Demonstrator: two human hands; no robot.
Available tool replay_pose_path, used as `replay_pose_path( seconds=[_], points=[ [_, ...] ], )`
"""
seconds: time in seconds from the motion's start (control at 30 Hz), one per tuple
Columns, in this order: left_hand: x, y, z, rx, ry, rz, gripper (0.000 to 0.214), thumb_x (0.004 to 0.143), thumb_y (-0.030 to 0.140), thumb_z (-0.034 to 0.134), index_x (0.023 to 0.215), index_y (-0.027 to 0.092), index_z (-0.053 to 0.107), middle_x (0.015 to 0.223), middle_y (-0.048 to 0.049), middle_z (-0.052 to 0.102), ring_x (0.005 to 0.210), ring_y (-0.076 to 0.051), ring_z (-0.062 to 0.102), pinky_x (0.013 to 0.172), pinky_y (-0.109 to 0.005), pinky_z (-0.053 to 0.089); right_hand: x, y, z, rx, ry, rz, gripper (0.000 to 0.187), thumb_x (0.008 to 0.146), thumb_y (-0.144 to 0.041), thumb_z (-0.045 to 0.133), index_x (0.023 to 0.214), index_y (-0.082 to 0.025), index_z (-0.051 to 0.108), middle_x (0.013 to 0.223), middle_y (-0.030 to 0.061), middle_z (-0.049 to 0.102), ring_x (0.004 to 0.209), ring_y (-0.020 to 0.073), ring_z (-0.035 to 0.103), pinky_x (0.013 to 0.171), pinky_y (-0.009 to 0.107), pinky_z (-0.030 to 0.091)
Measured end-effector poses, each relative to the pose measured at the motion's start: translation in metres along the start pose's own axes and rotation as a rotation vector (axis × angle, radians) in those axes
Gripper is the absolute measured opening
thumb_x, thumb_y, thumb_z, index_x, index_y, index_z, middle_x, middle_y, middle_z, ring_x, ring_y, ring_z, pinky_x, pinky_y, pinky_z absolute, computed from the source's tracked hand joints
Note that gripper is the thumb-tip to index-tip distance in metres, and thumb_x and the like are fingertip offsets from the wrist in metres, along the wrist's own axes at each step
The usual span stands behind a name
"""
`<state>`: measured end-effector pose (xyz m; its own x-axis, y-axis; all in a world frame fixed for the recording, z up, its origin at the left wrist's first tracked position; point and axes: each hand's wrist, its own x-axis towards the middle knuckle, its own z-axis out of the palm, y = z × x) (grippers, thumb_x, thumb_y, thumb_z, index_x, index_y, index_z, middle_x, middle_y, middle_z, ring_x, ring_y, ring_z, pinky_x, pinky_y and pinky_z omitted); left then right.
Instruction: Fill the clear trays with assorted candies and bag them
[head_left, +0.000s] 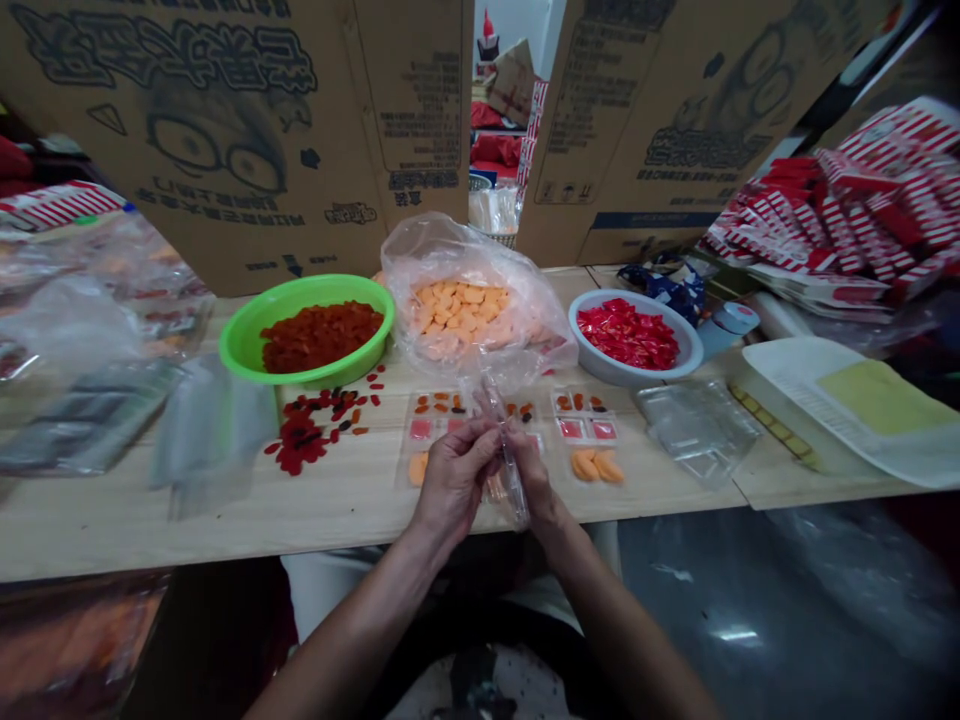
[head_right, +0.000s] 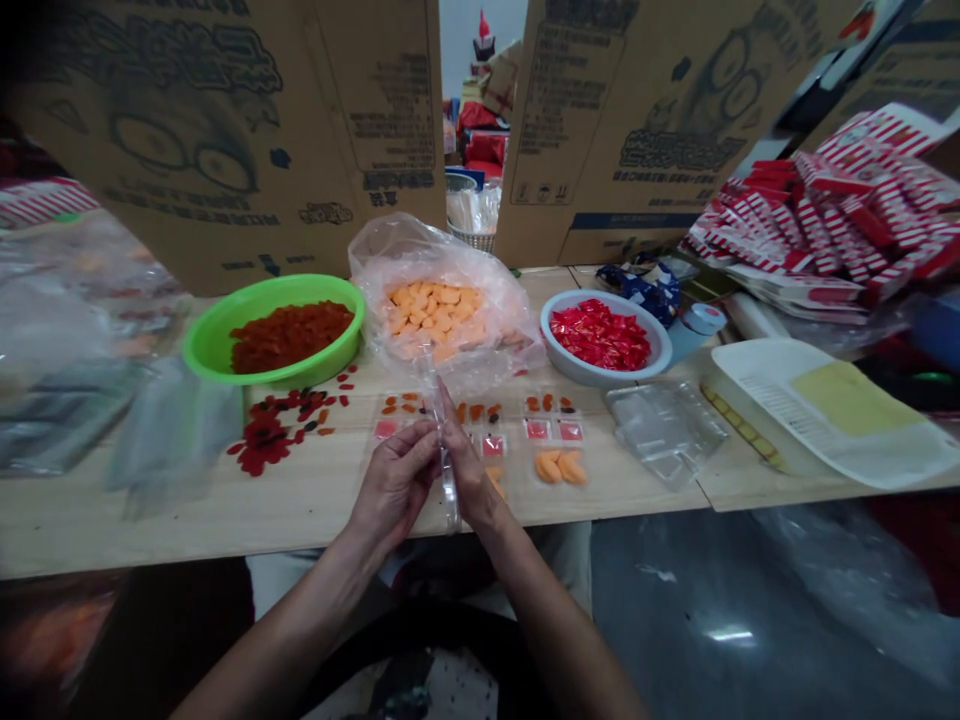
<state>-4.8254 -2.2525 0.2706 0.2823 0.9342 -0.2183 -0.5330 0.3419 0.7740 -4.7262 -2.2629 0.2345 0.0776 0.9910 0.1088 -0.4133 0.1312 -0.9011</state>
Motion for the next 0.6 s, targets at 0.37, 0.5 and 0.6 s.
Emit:
replay_pose_path(
  seconds=[0.37,0.5,0.6],
  points=[
    [-0.002,0.023,-0.024,0.116,-0.252,0.014,0.017,0.075,0.026,0.077,0.076,0.014,0.065,0.076,-0.0006,0.056,0.071,-0.01,0.053,0.069,-0.021,0.045,-0.014,-0.015,-0.021,-0.059,-0.157,0.085,0.075,0.086,-0.05,0.044,0.157,-0.032,0.025,0.159,0.0034,0.038,0.143,0.0313,0.039,0.113,0.057,0.035],
    [-0.004,0.022,-0.02,-0.005,-0.212,-0.026,0.021,0.076,0.026,0.076,0.084,0.016,0.059,0.104,-0.0059,0.066,0.1,-0.019,0.064,0.092,-0.034,0.051,-0.01,-0.008,-0.022,-0.648,-0.006,-0.034,0.086,0.083,-0.048,0.052,0.159,-0.029,0.017,0.166,0.0054,0.02,0.152,0.0325,0.015,0.119,0.062,0.019],
    [-0.003,0.016,-0.022,0.114,-0.135,0.04,0.035,0.077,0.028,0.077,0.099,0.02,0.051,0.109,-0.0066,0.068,0.097,-0.02,0.068,0.09,-0.036,0.053,-0.01,-0.011,-0.012,-1.085,-0.044,0.007,0.089,0.083,-0.047,0.057,0.159,-0.032,0.014,0.167,0.0076,0.012,0.153,0.0375,0.008,0.115,0.07,0.016]
  ],
)
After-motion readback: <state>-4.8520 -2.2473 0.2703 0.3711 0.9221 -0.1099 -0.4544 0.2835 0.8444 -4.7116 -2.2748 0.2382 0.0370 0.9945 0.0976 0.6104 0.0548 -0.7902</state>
